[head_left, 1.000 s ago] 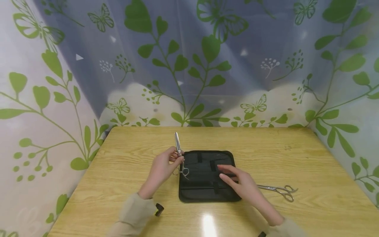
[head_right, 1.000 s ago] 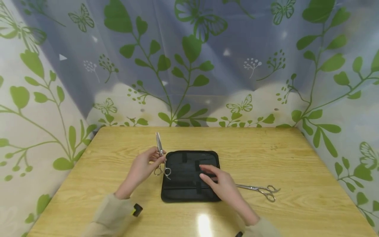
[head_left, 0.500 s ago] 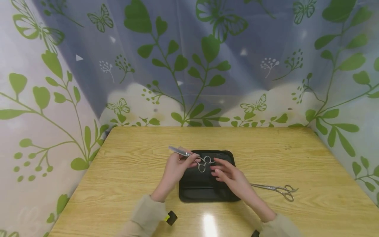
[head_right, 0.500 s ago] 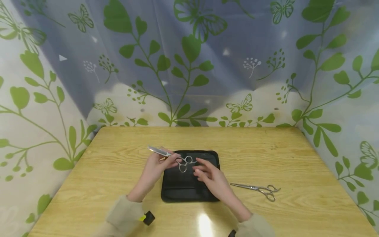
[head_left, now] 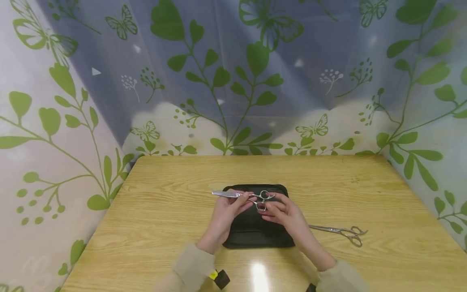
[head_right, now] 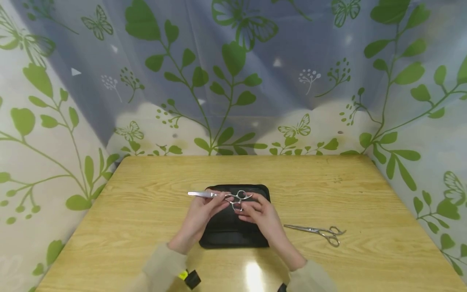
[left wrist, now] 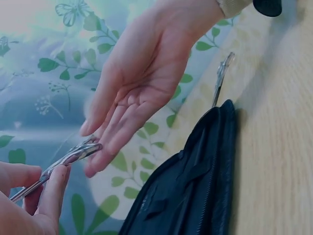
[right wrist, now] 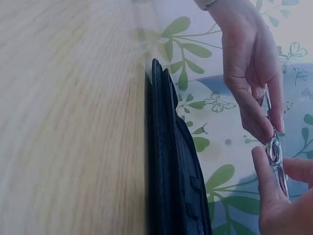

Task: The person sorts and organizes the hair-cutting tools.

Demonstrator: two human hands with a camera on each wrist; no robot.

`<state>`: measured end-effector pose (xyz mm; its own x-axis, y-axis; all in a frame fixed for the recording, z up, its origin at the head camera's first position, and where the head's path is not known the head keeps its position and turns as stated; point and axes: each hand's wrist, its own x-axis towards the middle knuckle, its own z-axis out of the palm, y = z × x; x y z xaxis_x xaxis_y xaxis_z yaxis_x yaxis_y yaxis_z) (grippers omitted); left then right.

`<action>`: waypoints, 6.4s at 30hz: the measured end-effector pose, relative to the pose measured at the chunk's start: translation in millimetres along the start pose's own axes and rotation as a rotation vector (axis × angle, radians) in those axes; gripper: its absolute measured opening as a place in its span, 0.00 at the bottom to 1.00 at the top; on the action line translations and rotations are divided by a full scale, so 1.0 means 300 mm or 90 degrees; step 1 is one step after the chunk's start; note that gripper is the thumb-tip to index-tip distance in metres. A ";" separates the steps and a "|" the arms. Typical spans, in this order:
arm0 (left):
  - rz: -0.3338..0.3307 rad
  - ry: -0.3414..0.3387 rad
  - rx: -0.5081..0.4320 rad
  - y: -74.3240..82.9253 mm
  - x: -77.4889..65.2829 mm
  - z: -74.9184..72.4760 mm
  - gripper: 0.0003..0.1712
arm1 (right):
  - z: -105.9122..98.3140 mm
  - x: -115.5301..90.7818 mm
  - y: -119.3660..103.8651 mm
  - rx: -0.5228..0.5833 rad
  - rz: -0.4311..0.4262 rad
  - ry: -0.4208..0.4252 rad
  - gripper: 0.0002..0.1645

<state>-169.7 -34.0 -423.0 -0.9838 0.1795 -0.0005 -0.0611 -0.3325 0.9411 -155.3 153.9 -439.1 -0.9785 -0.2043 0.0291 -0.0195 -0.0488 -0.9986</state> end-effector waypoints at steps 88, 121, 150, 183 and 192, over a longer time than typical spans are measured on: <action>0.033 -0.041 0.914 -0.027 -0.025 -0.189 0.49 | -0.402 0.059 0.050 -0.180 0.121 0.042 0.33; 0.006 -0.032 0.934 -0.034 -0.008 -0.173 0.49 | -0.332 0.094 0.062 -0.246 0.134 0.060 0.26; 0.018 -0.047 0.935 -0.024 -0.005 -0.170 0.48 | -0.308 0.112 0.046 -0.429 0.137 0.065 0.24; 0.002 -0.053 0.958 -0.027 0.005 -0.168 0.50 | -0.268 0.166 0.014 -0.653 0.078 0.036 0.22; 0.002 -0.053 0.958 -0.028 0.007 -0.169 0.50 | -0.256 0.167 0.016 -0.688 0.076 0.034 0.21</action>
<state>-179.7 -77.8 -448.0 -0.9682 0.2487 -0.0279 0.2173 0.8906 0.3995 -220.3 218.6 -445.8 -0.9933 -0.1062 -0.0458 -0.0685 0.8594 -0.5068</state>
